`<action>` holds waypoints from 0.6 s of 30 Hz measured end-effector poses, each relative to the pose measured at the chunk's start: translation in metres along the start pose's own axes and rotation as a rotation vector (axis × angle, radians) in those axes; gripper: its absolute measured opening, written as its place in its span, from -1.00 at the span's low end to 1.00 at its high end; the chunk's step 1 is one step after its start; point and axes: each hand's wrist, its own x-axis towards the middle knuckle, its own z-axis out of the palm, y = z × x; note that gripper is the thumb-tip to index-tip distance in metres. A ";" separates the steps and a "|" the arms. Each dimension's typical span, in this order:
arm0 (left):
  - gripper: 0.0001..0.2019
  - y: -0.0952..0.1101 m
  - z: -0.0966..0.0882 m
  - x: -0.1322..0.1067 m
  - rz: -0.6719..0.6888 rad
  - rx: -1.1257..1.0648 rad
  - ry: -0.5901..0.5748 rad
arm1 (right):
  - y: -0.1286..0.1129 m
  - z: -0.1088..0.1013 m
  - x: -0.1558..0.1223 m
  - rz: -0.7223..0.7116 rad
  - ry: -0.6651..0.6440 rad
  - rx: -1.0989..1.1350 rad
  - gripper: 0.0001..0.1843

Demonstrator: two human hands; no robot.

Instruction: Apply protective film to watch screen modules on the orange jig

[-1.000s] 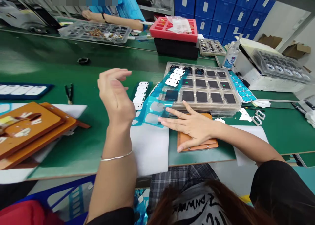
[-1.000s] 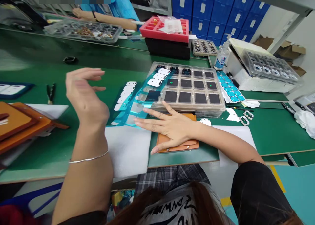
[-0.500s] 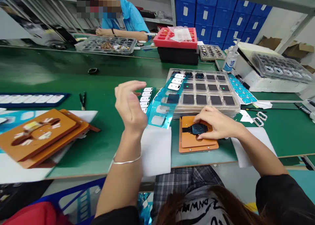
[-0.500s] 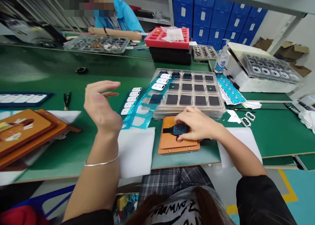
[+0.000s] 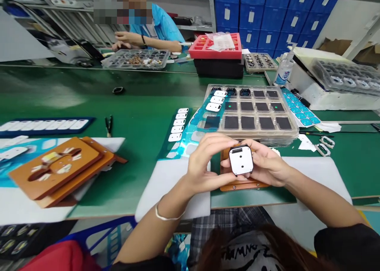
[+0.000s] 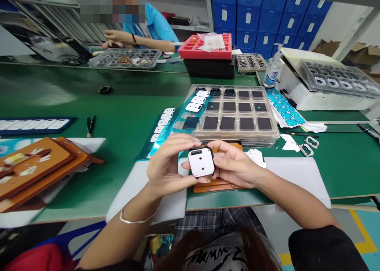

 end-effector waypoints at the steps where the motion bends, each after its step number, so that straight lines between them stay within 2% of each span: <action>1: -0.31 0.001 0.002 -0.001 -0.007 -0.036 0.010 | 0.003 0.001 0.000 0.017 0.013 0.022 -0.41; 3: -0.29 0.002 0.003 -0.002 -0.020 -0.100 0.024 | 0.006 0.003 -0.001 0.024 0.038 0.019 -0.42; 5: -0.27 0.003 0.003 -0.003 -0.041 -0.159 0.023 | 0.009 0.004 -0.002 -0.063 0.065 -0.055 -0.50; 7: -0.24 0.005 0.002 -0.003 -0.056 -0.214 0.013 | 0.009 0.005 -0.003 -0.306 0.119 -0.220 -0.65; 9: -0.22 0.006 0.001 -0.002 -0.057 -0.242 -0.002 | 0.008 0.006 -0.005 -0.582 0.198 -0.491 -0.79; 11: -0.21 0.007 0.001 -0.002 -0.054 -0.236 -0.018 | 0.004 0.007 -0.007 -0.750 0.277 -0.765 -0.86; 14: -0.19 0.009 0.000 -0.001 -0.057 -0.226 -0.046 | -0.002 0.008 -0.009 -0.816 0.310 -0.970 -0.90; 18: -0.13 0.009 -0.001 0.000 -0.059 -0.230 -0.073 | -0.005 0.008 -0.010 -0.854 0.295 -1.003 -0.87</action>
